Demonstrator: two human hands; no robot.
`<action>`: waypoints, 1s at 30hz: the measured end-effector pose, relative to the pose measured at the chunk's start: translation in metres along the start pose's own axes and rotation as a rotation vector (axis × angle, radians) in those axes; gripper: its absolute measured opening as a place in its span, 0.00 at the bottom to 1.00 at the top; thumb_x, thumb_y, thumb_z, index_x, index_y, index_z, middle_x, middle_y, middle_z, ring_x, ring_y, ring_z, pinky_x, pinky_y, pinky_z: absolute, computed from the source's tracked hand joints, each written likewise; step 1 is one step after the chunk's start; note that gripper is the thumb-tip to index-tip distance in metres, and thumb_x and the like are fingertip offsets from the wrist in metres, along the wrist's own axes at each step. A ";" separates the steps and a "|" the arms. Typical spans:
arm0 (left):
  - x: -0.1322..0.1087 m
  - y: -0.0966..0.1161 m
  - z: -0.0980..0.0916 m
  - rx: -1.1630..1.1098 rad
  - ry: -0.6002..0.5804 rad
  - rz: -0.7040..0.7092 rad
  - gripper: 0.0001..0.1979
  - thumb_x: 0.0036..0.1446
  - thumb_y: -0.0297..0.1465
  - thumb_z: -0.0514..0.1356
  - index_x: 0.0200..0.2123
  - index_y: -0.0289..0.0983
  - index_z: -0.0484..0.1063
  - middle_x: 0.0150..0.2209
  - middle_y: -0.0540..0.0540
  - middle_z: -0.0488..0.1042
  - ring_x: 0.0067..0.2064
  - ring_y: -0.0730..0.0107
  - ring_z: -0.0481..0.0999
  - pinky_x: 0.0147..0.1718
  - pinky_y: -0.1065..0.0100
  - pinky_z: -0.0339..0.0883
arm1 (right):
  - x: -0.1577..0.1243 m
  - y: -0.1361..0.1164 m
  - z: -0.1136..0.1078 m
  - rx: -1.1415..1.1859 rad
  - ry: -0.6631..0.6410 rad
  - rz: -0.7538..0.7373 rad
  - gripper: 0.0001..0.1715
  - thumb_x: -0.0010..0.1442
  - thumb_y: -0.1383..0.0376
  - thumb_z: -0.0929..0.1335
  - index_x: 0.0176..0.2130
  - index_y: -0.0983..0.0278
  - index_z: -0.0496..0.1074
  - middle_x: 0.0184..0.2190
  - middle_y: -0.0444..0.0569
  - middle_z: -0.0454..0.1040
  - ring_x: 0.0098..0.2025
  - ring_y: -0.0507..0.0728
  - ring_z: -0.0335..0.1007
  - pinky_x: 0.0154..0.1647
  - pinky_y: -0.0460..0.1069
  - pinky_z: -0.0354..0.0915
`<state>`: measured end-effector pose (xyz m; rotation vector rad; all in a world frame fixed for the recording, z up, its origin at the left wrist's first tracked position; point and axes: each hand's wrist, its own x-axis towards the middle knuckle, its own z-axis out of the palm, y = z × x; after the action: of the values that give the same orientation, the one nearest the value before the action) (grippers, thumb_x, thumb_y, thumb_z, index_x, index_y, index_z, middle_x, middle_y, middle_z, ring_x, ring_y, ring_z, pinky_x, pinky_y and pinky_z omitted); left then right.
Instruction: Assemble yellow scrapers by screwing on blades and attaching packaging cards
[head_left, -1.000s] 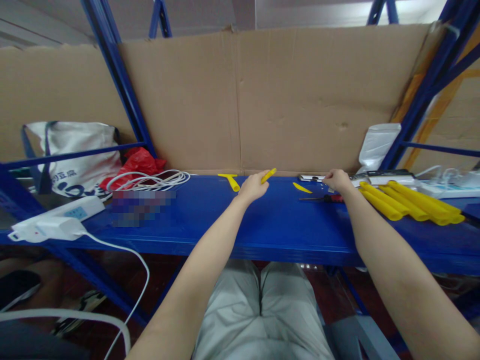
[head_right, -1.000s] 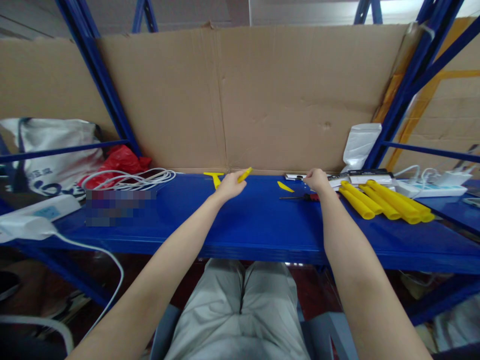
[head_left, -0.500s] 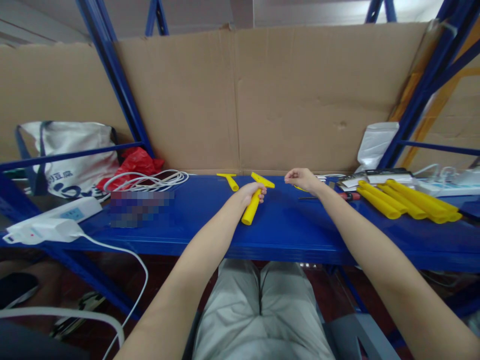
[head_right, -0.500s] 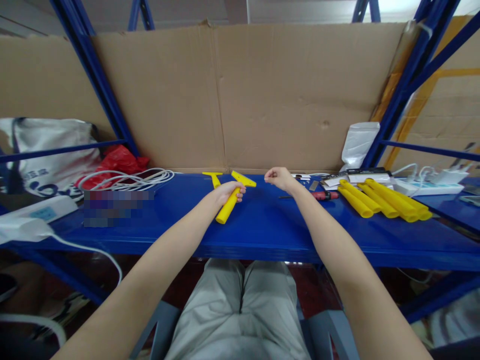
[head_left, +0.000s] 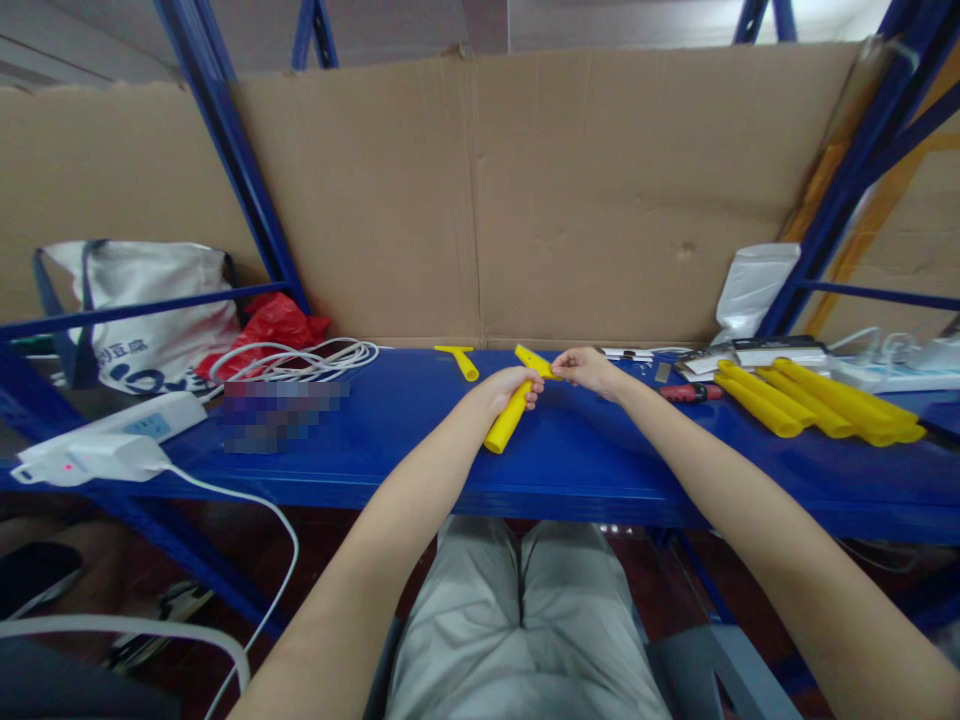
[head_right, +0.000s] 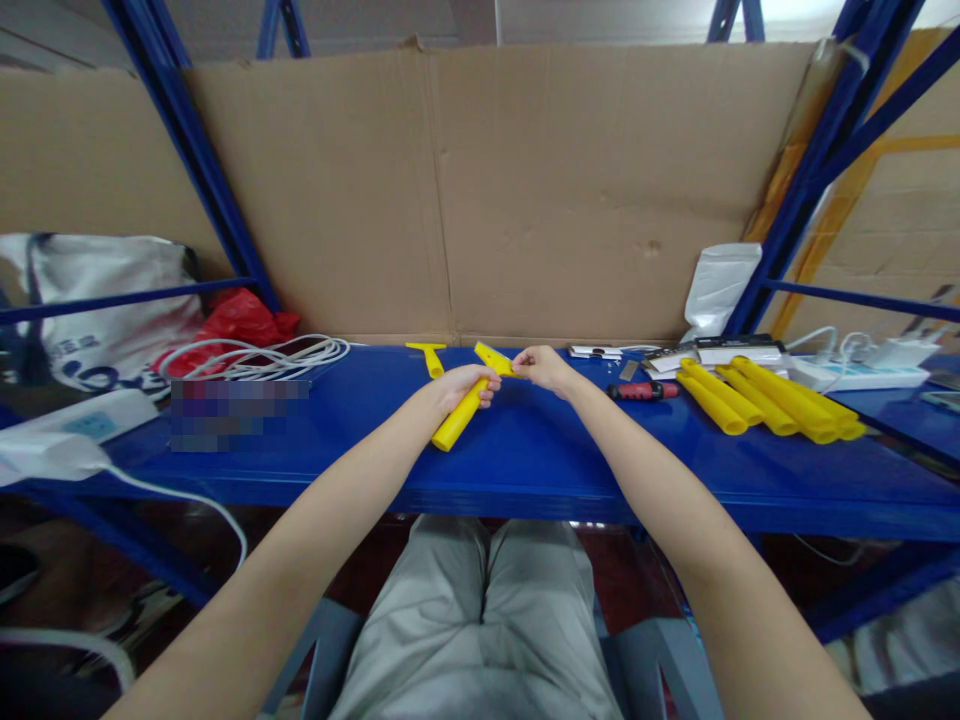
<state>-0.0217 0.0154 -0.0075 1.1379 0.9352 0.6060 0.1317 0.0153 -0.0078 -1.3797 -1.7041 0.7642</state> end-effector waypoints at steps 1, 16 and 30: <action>0.000 0.000 0.000 -0.001 -0.003 -0.001 0.09 0.50 0.20 0.48 0.23 0.37 0.55 0.15 0.56 0.55 0.13 0.81 0.52 0.13 0.77 0.50 | 0.000 0.000 0.000 -0.008 0.001 0.000 0.07 0.50 0.75 0.67 0.23 0.66 0.68 0.16 0.38 0.64 0.19 0.46 0.54 0.24 0.43 0.55; -0.002 0.001 0.000 -0.005 -0.015 0.022 0.10 0.53 0.20 0.46 0.23 0.37 0.55 0.15 0.56 0.55 0.13 0.80 0.52 0.14 0.76 0.50 | 0.005 0.006 -0.002 -0.116 0.067 -0.092 0.08 0.48 0.74 0.67 0.21 0.65 0.69 0.19 0.41 0.68 0.23 0.48 0.60 0.31 0.45 0.61; -0.003 0.002 -0.003 -0.023 -0.081 0.044 0.10 0.53 0.20 0.46 0.24 0.37 0.55 0.15 0.56 0.55 0.13 0.81 0.50 0.13 0.77 0.48 | 0.002 0.005 -0.016 -0.493 0.085 -0.015 0.23 0.53 0.58 0.69 0.46 0.67 0.70 0.50 0.59 0.70 0.51 0.59 0.66 0.50 0.50 0.61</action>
<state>-0.0252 0.0151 -0.0052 1.1565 0.8338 0.6008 0.1480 0.0174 -0.0031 -1.6933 -1.9087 0.2745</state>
